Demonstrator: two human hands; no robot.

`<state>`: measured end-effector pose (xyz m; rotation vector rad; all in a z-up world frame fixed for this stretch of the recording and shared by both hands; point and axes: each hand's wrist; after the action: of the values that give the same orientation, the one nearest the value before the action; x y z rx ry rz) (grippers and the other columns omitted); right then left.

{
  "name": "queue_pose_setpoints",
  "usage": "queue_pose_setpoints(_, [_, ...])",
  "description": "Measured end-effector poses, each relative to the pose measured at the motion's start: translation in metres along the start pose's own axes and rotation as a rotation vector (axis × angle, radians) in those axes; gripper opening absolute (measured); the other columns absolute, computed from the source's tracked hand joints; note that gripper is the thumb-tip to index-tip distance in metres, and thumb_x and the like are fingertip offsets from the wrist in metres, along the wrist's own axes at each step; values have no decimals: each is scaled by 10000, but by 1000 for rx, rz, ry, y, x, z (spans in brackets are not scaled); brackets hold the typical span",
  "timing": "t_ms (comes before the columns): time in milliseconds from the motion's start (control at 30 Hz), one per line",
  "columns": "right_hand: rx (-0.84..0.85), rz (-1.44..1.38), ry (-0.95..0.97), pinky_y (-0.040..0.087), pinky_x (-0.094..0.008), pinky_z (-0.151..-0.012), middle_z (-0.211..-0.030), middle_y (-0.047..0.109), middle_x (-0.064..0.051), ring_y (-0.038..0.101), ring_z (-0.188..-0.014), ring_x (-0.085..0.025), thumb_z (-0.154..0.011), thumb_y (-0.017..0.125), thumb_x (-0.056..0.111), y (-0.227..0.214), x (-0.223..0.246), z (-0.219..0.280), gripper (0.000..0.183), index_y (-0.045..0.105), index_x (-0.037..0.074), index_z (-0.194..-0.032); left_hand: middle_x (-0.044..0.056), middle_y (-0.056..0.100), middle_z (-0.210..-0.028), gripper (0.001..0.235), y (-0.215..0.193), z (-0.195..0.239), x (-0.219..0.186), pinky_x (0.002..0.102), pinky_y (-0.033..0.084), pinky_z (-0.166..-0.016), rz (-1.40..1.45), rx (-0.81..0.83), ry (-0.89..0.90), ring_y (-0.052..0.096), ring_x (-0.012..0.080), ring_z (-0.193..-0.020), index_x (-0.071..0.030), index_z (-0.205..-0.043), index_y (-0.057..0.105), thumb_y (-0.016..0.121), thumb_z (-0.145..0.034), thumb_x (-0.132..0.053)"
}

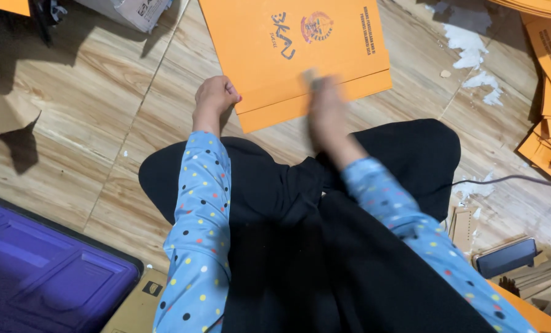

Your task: Folding the top flap of orange folders and stacking them neatly on the floor

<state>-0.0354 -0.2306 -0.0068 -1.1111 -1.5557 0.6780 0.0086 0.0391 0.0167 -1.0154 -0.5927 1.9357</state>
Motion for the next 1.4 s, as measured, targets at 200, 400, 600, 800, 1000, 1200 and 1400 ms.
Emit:
queue_pose_setpoints(200, [160, 118, -703, 473, -327, -520, -722, 473, -50, 557, -666, -225, -755, 519, 134, 50, 123, 76, 124, 502, 81, -866, 28, 638, -731, 82, 12, -1, 4, 359, 475, -751, 6, -62, 5, 618, 260, -861, -215, -700, 640, 692, -706, -277])
queue_pose_setpoints(400, [554, -211, -733, 478, -370, -624, -886, 518, -123, 570, -815, -327, -790, 500, 149, -10, 104, 67, 127, 509, 77, -894, 113, 473, -957, 381, 3, 56, -47, 456, 394, -828, -184, -348, 301, 463, 330, -975, -92, -882, 585, 733, -674, -375])
queue_pose_setpoints(600, [683, -255, -104, 481, -426, -705, -824, 612, -135, 600, -858, -341, -885, 498, 406, -44, 31, 77, 336, 604, 87, -883, 127, 615, -996, 370, 64, 30, -65, 446, 453, -836, -330, -57, 313, 583, 311, -999, -197, -1152, 546, 580, -825, -366])
queue_pose_setpoints(800, [574, -387, 193, 465, -416, -688, -783, 611, -43, 623, -820, -270, -676, 678, 507, -52, 25, 85, 507, 524, 134, -982, 204, 643, -944, 469, 110, 47, -109, 473, 481, -806, 219, -221, 333, 604, 359, -953, -44, -1136, 573, 600, -783, -351])
queue_pose_setpoints(1000, [256, -1038, 517, 499, -290, -328, -570, 589, -194, 612, -436, -256, -844, 425, -43, -60, 21, 75, 185, 538, 28, -973, 142, 648, -795, 273, 89, 95, -141, 453, 505, -682, 384, -251, 364, 623, 353, -835, -116, -915, 616, 537, -819, -360])
queue_pose_setpoints(1200, [-66, -1187, 320, 566, -384, -495, -941, 516, -281, 605, -517, -347, -854, 455, -91, -35, -36, 19, 385, 376, -101, -1231, 146, 425, -1162, 430, 67, 118, -126, 438, 327, -963, 368, -804, 739, 421, 351, -1129, -83, -1232, 426, 331, -951, -394])
queue_pose_setpoints(1400, [-165, -1253, 532, 484, -311, -348, -497, 567, -120, 575, -380, -192, -742, 669, 362, -92, -22, -128, 402, 500, 34, -901, 133, 354, -1368, 580, 71, 119, -115, 433, 258, -1047, 249, -864, 559, 335, 319, -1268, -99, -1323, 356, 272, -913, -502])
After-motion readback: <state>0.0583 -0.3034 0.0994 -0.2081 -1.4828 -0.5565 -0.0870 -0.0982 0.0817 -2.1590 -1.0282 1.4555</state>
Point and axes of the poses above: each hand's wrist, its own z-axis away from the middle knuckle, its own y-axis out of the palm, x = y × z
